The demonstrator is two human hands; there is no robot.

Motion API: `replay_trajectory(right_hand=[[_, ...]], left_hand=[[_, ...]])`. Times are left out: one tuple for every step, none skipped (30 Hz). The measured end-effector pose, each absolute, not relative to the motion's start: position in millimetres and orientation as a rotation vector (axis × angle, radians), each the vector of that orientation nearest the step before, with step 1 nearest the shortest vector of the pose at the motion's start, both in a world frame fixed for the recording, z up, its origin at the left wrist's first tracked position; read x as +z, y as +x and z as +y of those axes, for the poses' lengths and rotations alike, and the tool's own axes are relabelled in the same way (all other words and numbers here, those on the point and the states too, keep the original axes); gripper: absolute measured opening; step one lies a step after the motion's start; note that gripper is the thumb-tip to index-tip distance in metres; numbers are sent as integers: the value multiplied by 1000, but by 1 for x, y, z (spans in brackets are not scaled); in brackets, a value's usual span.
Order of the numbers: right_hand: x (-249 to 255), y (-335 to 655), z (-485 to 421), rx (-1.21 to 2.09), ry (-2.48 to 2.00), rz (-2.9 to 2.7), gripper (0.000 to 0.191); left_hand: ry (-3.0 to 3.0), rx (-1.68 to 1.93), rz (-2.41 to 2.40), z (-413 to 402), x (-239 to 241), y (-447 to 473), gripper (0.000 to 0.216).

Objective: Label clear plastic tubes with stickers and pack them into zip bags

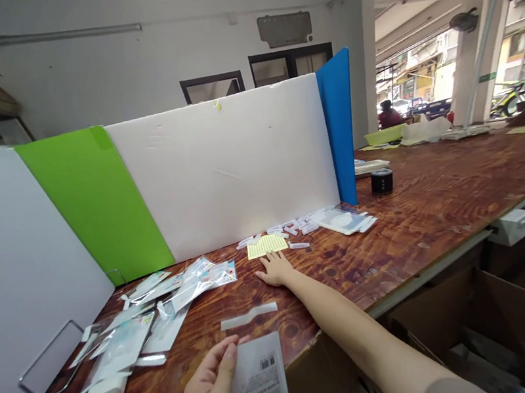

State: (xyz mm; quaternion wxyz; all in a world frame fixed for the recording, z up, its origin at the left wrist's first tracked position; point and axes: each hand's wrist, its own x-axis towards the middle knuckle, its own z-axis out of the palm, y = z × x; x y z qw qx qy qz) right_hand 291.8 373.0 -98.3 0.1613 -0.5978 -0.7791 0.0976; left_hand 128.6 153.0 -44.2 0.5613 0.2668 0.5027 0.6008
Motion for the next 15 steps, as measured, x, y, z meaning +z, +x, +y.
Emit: replay_trajectory(right_hand=[[-97, 292, 372, 297, -1688, -2204, 47], [-95, 291, 369, 309, -1669, -2177, 46], [-91, 291, 365, 316, -1648, -2146, 45], [-84, 290, 360, 320, -1625, -2111, 42], [-74, 290, 355, 323, -1597, -2075, 40], [-62, 289, 350, 329, -1567, -2039, 38], [-46, 289, 343, 337, -1533, -2006, 36], [-30, 289, 335, 346, -1493, -1976, 34], [-13, 289, 325, 358, -1450, -1953, 34], [3, 289, 313, 372, -1397, -1946, 33], [16, 290, 298, 383, -1334, -1949, 32], [26, 291, 280, 403, -1268, -1961, 32], [31, 293, 260, 433, -1208, -1976, 31], [32, 295, 238, 471, -1155, -1989, 30], [30, 297, 215, 544, -1067, -2002, 29]], left_hand=[[686, 1396, 1184, 155, -49, 128, 48], [751, 1379, 1190, 156, -53, 127, 45], [814, 1367, 1203, 157, -57, 127, 43], [870, 1358, 1219, 158, -60, 127, 42], [915, 1344, 1232, 157, -62, 127, 42], [943, 1330, 1240, 157, -62, 128, 42], [959, 1322, 1239, 156, -62, 130, 42], [961, 1329, 1232, 155, -61, 131, 42], [948, 1349, 1220, 154, -59, 133, 43], [925, 1369, 1204, 154, -57, 135, 43], [896, 1387, 1186, 153, -54, 138, 42], [869, 1406, 1162, 154, -52, 140, 41], [845, 1423, 1141, 155, -50, 142, 38], [826, 1444, 1127, 156, -49, 145, 34], [813, 1471, 1121, 157, -48, 147, 31]])
